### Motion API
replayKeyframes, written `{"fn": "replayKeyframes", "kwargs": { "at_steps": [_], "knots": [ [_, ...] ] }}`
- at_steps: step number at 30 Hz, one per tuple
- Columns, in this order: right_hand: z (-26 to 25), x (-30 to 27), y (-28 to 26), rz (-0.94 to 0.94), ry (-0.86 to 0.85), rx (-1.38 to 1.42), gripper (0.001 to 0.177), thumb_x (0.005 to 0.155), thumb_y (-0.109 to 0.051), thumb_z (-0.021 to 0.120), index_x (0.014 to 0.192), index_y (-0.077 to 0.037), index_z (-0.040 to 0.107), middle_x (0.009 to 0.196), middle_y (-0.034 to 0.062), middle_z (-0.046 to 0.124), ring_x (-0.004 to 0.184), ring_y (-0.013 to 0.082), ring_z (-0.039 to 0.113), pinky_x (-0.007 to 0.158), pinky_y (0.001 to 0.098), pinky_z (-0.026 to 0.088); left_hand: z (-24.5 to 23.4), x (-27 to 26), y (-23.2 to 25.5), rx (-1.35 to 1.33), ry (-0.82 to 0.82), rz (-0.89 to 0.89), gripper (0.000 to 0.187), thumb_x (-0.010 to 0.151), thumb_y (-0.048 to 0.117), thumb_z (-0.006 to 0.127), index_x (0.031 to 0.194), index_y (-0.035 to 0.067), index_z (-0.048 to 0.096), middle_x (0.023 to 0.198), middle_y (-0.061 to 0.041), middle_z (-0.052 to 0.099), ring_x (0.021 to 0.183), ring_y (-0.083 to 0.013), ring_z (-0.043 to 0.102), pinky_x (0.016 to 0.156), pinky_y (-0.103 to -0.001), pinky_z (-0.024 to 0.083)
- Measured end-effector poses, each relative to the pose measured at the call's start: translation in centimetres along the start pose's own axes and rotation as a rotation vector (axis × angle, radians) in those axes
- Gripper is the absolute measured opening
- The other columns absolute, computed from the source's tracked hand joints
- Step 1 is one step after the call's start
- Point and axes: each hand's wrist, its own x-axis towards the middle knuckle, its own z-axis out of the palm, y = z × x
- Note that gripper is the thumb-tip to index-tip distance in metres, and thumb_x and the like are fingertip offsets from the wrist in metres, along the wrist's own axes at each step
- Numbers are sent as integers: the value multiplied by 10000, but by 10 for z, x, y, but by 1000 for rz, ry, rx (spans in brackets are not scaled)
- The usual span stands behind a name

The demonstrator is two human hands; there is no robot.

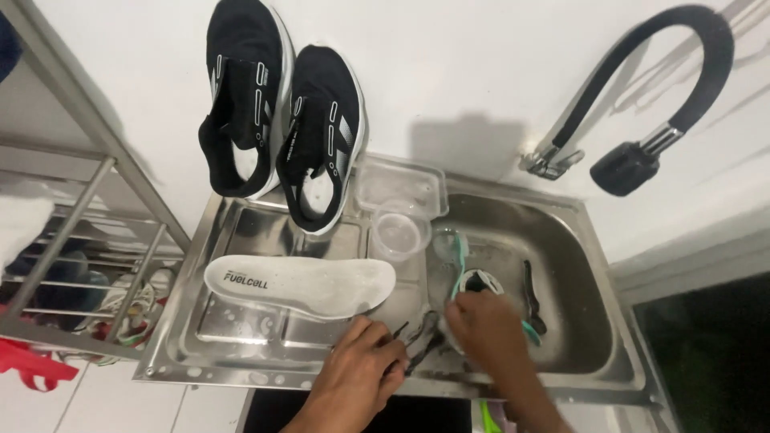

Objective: Washing shoe insoles with a toothbrush and rinsing shoelaces in a sink, then hanging them to dry.

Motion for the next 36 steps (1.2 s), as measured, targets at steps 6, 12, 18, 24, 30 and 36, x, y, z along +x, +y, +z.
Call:
{"fn": "replayKeyframes", "kwargs": {
  "at_steps": [6,12,18,24,30,36],
  "knots": [
    [0,-14,-45,-473,453,159,306,834,-120,608,577,-123,443,528,40,516,516,272,455,567,442,353,3,3,-3,27,-23,51,97,886,122,647,808,69,665,809,-50,548,832,-249,512,743,-386,467],
    [6,23,44,47,-237,16,426,997,-339,486,627,-128,500,560,11,520,503,171,475,559,364,376,-18,6,7,-17,-61,59,94,912,28,634,876,81,702,869,-45,574,885,-240,520,735,-361,479],
    [14,7,101,-96,-523,88,496,1055,-445,536,684,-116,515,658,40,604,615,161,573,643,377,380,1,8,-9,54,-325,13,170,982,124,601,1132,66,657,1068,-142,530,1015,-354,506,912,-473,435],
    [-38,27,127,-93,-371,246,360,1013,-432,559,818,-143,649,830,42,676,759,172,628,704,367,444,15,43,19,303,-508,-57,402,673,121,754,1044,185,613,1126,-84,471,1007,-309,518,746,-473,498],
    [-120,109,134,385,205,1004,249,1065,-305,518,1140,-76,578,901,139,693,742,245,687,631,375,574,51,125,57,-385,-189,-40,45,1053,154,501,1023,126,518,962,-91,640,870,-246,617,814,-387,464],
    [-65,191,207,177,354,1319,296,1047,-300,621,1259,-107,543,997,107,685,844,288,725,621,382,615,110,213,45,-674,-181,-656,284,1049,396,479,1154,163,605,1115,-129,665,1141,-375,633,931,-505,512]
  ]
}}
